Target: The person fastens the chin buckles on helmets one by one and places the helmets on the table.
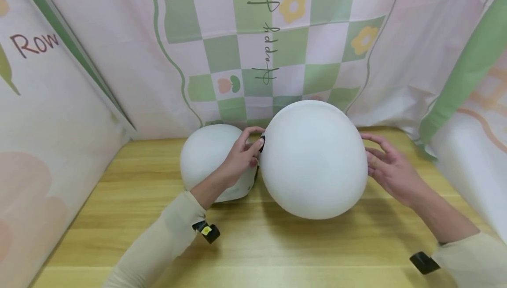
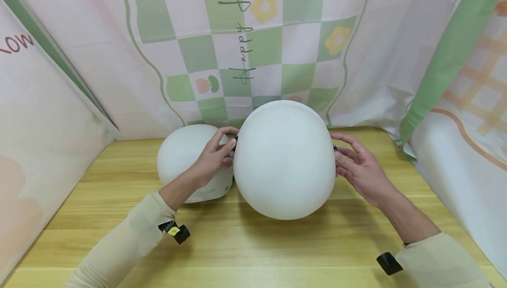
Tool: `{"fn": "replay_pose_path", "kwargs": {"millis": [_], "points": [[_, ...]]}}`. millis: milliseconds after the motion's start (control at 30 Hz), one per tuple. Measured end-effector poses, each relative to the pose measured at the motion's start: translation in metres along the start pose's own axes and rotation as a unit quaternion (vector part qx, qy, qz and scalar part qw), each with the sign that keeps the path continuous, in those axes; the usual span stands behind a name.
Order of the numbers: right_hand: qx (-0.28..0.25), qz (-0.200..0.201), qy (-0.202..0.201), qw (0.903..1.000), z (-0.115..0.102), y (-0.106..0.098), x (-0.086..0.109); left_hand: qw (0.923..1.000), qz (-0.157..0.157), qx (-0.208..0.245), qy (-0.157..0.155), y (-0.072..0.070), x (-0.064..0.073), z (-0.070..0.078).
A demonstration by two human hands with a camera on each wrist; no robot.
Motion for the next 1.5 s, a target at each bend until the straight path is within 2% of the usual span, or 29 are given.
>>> {"fn": "replay_pose_path", "kwargs": {"millis": [133,300,400,667,800,933,1100,1500], "points": [[0.012,-0.025,-0.004,0.9996,0.0,0.001,0.0,0.9998,0.01,0.002,-0.014,0.001,0.0,-0.001],[0.031,-0.084,-0.025,0.9957,-0.001,0.0,0.003,0.9998,0.012,-0.002,-0.019,0.001,0.0,-0.002],[0.039,-0.104,-0.026,0.9935,-0.001,-0.001,0.004,0.9997,0.01,-0.007,-0.022,0.001,0.0,-0.003],[0.038,-0.09,0.013,0.9951,0.002,-0.005,0.008,0.9994,0.007,-0.014,-0.032,0.002,0.001,-0.004],[0.046,-0.078,0.025,0.9955,0.003,-0.01,0.01,0.9993,-0.021,-0.007,-0.032,0.003,0.001,-0.005],[0.052,-0.074,0.029,0.9955,0.004,-0.013,0.011,0.9981,-0.053,-0.027,-0.016,0.003,0.004,-0.006],[0.051,-0.08,0.025,0.9951,0.005,-0.015,0.014,0.9965,-0.068,-0.048,-0.005,0.002,0.005,-0.006],[0.055,-0.076,0.028,0.9952,0.007,-0.019,0.012,0.996,-0.06,-0.064,-0.013,0.005,0.006,-0.009]]}}
Point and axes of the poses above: each hand's wrist, its own x-axis away from the middle knuckle, its own y-axis out of the palm, z = x × y, the point moved 3 cm from there along -x, towards the middle knuckle, and after that the axes turned 9 degrees about z, right-handed, at the moved point
